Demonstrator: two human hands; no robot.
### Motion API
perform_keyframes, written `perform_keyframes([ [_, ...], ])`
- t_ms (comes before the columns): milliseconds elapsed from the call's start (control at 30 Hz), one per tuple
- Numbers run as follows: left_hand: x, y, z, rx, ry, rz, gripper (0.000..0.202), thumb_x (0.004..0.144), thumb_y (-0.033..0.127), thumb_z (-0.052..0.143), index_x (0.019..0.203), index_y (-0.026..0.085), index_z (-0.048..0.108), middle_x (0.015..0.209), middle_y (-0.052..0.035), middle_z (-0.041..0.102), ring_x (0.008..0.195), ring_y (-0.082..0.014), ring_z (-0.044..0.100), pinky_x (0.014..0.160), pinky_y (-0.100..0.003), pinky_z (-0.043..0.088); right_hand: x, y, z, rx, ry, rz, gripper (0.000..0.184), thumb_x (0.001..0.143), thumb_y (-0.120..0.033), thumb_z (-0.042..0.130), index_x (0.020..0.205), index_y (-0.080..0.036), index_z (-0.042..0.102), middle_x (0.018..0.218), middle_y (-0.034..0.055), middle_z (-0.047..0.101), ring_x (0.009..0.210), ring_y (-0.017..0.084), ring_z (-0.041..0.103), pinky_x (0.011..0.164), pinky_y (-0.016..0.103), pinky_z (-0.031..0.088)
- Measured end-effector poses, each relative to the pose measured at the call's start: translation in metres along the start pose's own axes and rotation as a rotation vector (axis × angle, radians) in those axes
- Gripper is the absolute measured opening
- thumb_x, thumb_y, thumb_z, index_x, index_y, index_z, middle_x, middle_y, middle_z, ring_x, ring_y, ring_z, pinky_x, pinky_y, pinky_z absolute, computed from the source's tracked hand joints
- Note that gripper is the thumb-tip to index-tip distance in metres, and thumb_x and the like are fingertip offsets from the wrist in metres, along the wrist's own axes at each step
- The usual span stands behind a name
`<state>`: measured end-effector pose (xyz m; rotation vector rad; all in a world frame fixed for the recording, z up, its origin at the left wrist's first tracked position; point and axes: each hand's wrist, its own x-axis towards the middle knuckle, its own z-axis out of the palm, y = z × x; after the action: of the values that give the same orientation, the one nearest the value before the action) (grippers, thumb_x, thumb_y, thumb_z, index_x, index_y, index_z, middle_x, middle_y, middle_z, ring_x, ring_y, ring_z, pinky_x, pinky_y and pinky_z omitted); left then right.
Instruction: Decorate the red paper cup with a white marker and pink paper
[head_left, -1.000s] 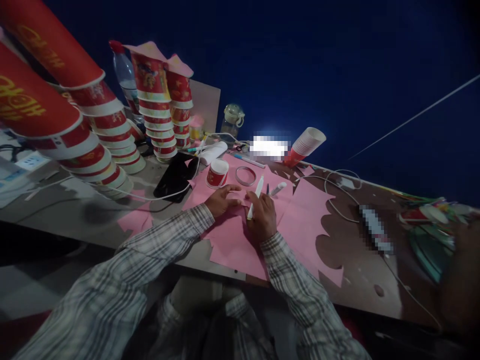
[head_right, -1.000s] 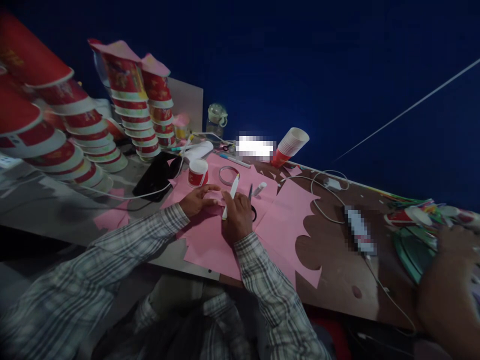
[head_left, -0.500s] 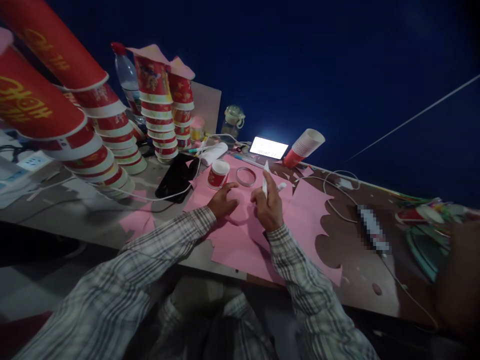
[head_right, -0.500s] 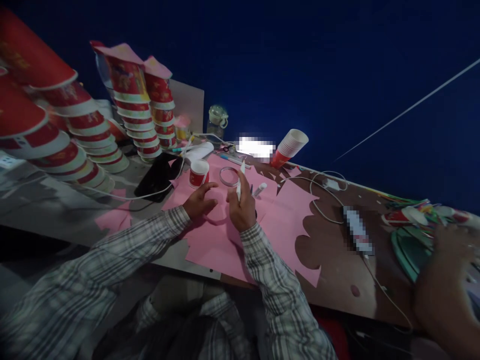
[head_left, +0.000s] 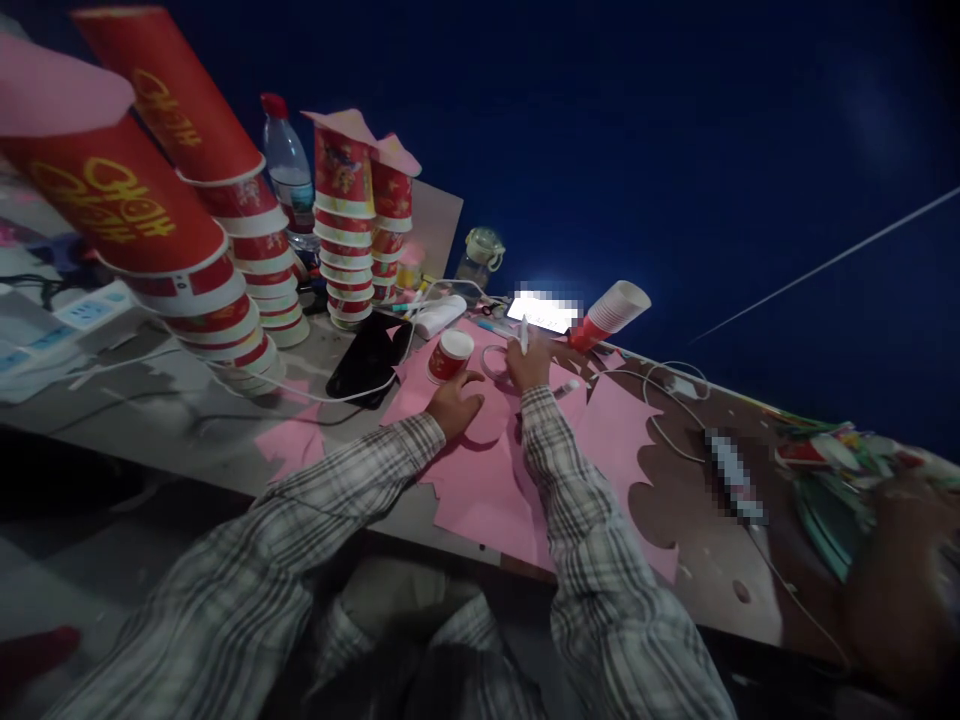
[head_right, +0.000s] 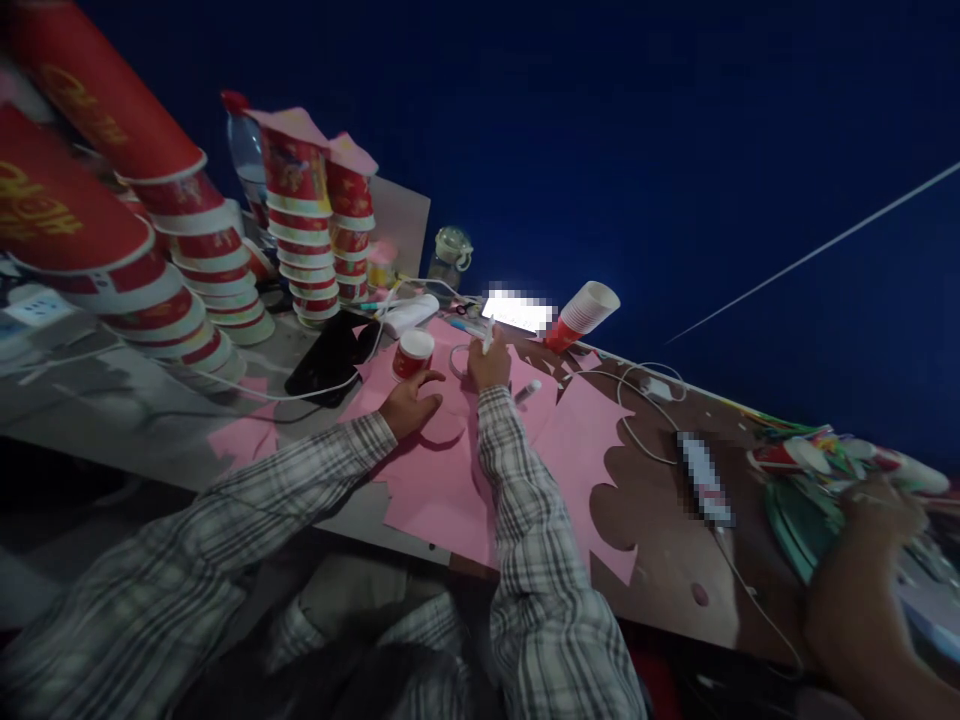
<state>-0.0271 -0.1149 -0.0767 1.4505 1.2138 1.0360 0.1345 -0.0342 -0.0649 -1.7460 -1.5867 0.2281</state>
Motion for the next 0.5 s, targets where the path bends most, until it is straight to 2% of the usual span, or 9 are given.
perform_keyframes([
  [100, 0.000, 0.001, 0.001, 0.022, 0.009, 0.003, 0.036, 0.078, 0.015, 0.057, 0.113, 0.012, 0.066, 0.115, -0.0109, 0.070, 0.111, -0.0245, 0.063, 0.108, -0.040, 0.046, 0.010, -0.005, 0.008, -0.087, -0.059, 0.112, 0.037, 0.090, -0.031, 0.047, 0.121, -0.016, 0.060, 0.118, 0.0156, 0.068, 0.111, 0.030, 0.062, 0.099, 0.046, 0.048],
  [200, 0.000, 0.000, 0.003, 0.023, 0.012, 0.010, 0.035, 0.076, 0.012, 0.059, 0.111, 0.012, 0.068, 0.114, -0.0109, 0.071, 0.111, -0.0243, 0.064, 0.109, -0.039, 0.047, 0.016, -0.009, 0.017, -0.126, -0.078, 0.142, 0.035, 0.089, -0.028, 0.048, 0.120, -0.018, 0.061, 0.113, 0.0137, 0.071, 0.107, 0.030, 0.064, 0.098, 0.047, 0.048],
  [367, 0.001, -0.001, 0.004, 0.020, 0.020, 0.016, 0.033, 0.078, 0.011, 0.057, 0.110, 0.015, 0.067, 0.117, -0.0095, 0.071, 0.117, -0.0236, 0.063, 0.113, -0.041, 0.044, 0.025, -0.009, 0.028, -0.216, -0.065, 0.185, 0.037, 0.091, -0.024, 0.046, 0.125, -0.019, 0.059, 0.117, 0.0133, 0.070, 0.112, 0.030, 0.063, 0.101, 0.048, 0.045],
  [500, 0.001, -0.003, 0.005, 0.056, 0.003, 0.024, 0.031, 0.078, 0.012, 0.059, 0.108, 0.014, 0.067, 0.117, -0.0095, 0.071, 0.115, -0.0242, 0.064, 0.111, -0.041, 0.046, 0.037, -0.005, 0.034, -0.278, -0.083, 0.242, 0.035, 0.091, -0.022, 0.045, 0.122, -0.019, 0.061, 0.113, 0.0127, 0.069, 0.111, 0.029, 0.063, 0.100, 0.046, 0.044],
])
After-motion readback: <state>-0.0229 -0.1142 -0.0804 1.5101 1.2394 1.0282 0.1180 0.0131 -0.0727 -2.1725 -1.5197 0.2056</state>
